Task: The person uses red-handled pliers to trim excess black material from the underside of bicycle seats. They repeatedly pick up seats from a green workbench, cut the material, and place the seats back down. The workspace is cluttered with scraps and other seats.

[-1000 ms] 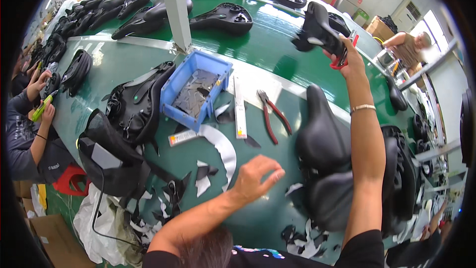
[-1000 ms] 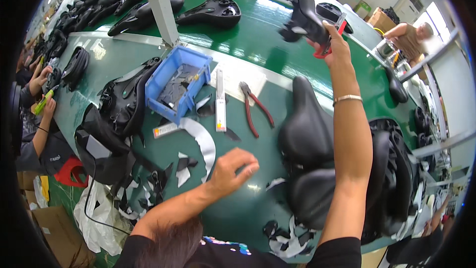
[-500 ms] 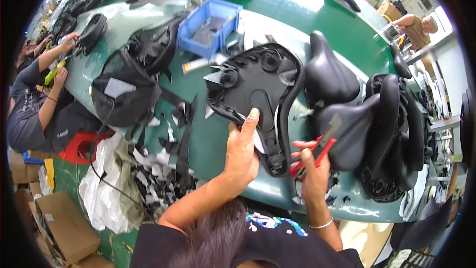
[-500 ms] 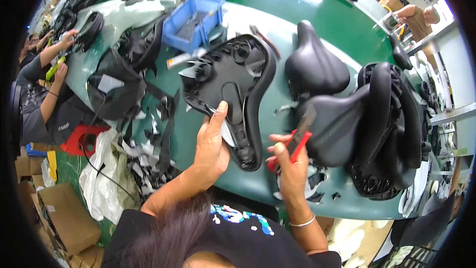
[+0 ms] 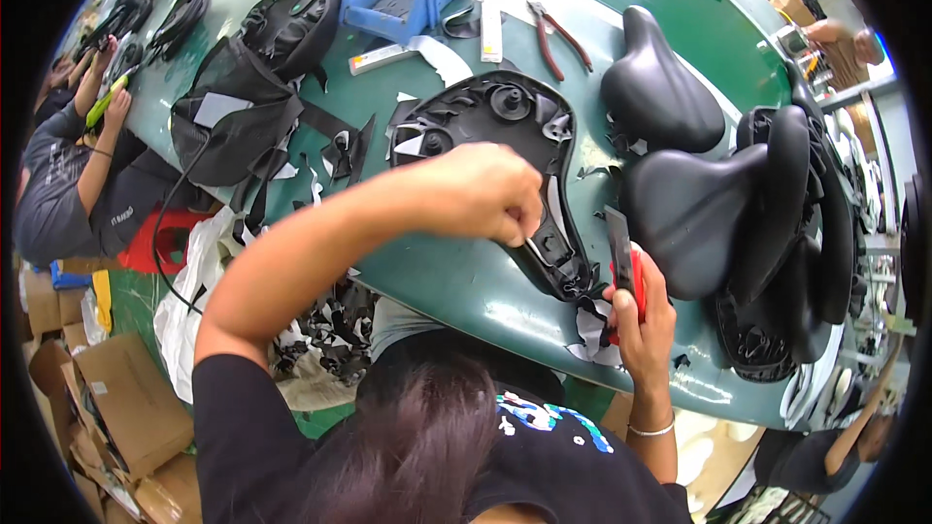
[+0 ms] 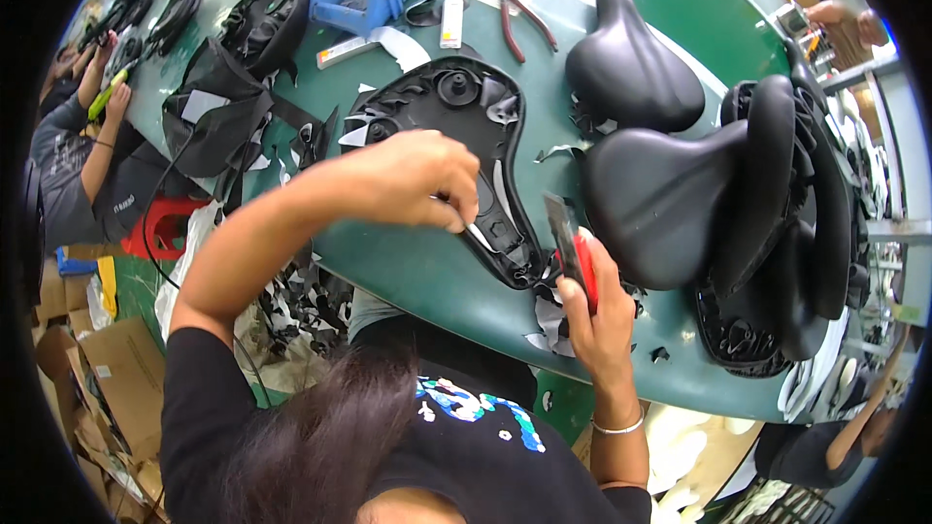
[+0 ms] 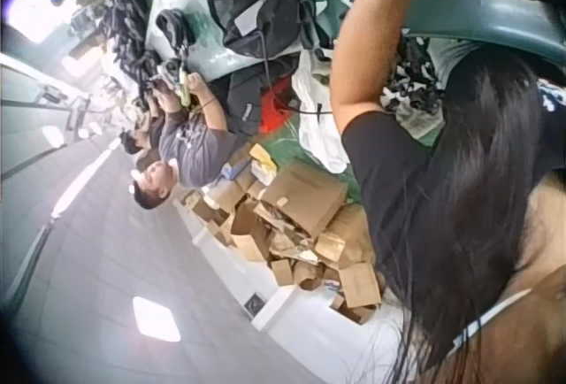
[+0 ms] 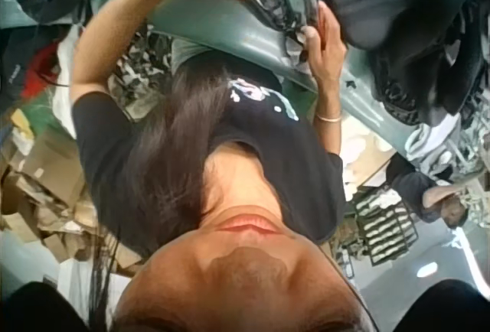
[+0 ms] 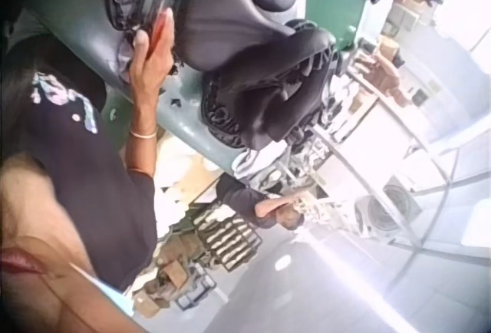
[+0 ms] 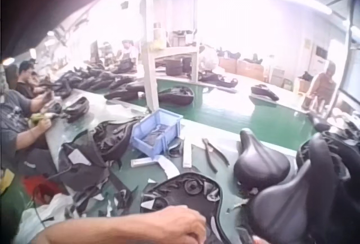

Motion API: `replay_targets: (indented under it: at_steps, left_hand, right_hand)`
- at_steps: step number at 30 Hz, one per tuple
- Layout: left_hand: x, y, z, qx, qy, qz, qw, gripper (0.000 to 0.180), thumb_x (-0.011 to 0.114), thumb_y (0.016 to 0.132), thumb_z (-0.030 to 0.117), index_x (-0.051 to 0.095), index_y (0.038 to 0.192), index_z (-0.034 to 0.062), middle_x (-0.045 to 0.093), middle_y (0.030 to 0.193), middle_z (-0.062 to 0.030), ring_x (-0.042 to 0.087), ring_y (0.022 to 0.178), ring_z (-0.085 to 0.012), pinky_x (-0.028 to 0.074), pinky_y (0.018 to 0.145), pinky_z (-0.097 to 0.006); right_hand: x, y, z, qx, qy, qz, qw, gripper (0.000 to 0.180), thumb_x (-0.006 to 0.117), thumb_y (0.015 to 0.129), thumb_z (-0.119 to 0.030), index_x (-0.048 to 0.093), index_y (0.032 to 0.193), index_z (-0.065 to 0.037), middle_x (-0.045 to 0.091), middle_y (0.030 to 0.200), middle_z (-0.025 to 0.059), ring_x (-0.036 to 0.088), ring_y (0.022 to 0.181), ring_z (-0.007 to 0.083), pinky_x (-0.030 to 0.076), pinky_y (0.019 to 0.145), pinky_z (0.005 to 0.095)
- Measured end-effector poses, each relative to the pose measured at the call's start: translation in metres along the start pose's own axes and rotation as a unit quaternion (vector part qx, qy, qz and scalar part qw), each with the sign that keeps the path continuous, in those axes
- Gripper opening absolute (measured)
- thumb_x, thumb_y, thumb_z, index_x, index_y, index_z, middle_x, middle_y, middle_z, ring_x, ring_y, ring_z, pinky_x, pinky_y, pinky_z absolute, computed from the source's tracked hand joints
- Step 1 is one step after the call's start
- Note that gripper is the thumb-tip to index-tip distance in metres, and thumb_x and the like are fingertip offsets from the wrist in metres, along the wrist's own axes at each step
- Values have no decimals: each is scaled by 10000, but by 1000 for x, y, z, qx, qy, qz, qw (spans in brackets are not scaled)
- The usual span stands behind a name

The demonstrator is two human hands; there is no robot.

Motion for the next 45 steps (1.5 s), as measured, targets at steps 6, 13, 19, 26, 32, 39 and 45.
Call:
replay_targets:
  at_steps: [6, 13, 19, 26, 32, 39, 45]
  left_hand:
    - [-9, 29, -29, -117, -132, -90, 980, 185, 733, 631, 158, 734, 789, 62, 624, 753, -36, 598, 711, -163, 461, 634, -314]
    - [-7, 32, -35, -71, -139, -75, 985, 160, 724, 674, 148, 732, 808, 61, 654, 762, -51, 610, 709, -162, 467, 634, -314]
    - [-13, 17, -44, -76, -326, 92, 938, 143, 687, 790, 166, 698, 818, 27, 634, 754, -39, 595, 699, -138, 469, 647, -285]
    - [77, -53, 39, -233, -613, 82, 751, 416, 602, 928, 337, 580, 1140, -22, 643, 907, -78, 640, 818, -178, 506, 691, -284]
    - [58, -69, -14, -368, -404, 464, 697, 514, 593, 897, 405, 504, 1224, 18, 609, 1028, -83, 604, 863, -153, 474, 724, -287]
    - [0, -47, -15, -107, 170, 215, 956, 250, 569, 909, 300, 650, 1030, 96, 645, 832, -116, 610, 852, -268, 417, 797, -395]
    - [-10, -99, -15, -415, -14, 556, 720, 278, 676, 878, 253, 573, 1025, 42, 611, 849, -35, 540, 813, -108, 447, 724, -333]
  right_hand:
    - [19, 21, -33, -204, -213, -119, 948, 571, 725, 754, -108, 550, 1297, -118, 532, 673, 59, 531, 534, 212, 439, 504, 342]
    - [44, 50, -53, -218, -393, -190, 873, 552, 686, 807, -164, 523, 1332, -209, 462, 661, 68, 521, 516, 226, 414, 469, 359]
    - [0, 13, -49, -102, -390, -265, 876, 579, 677, 827, -196, 474, 1369, -226, 484, 641, 87, 522, 476, 262, 406, 454, 383]
    - [-1, 23, -9, 99, 13, -41, 994, 465, 633, 839, -39, 487, 1280, -27, 675, 1023, 165, 646, 845, 178, 515, 763, 308]
    - [49, 5, -19, -30, 40, -184, 982, 432, 604, 848, -55, 493, 1264, -16, 656, 1020, 153, 639, 810, 150, 513, 717, 274]
    - [27, 28, -7, 53, 141, 52, 987, 405, 507, 940, -110, 391, 1312, 1, 642, 1030, 97, 603, 749, 111, 506, 620, 243]
    - [38, 27, -4, 61, 92, -46, 993, 447, 566, 926, -137, 422, 1327, -4, 635, 1140, 142, 633, 819, 150, 495, 756, 291]
Point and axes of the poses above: each hand's wrist, its own y-axis towards the middle knuckle, its own x-axis out of the palm, z = x × y, the point moved 4 cm from there along y, towards the middle knuckle
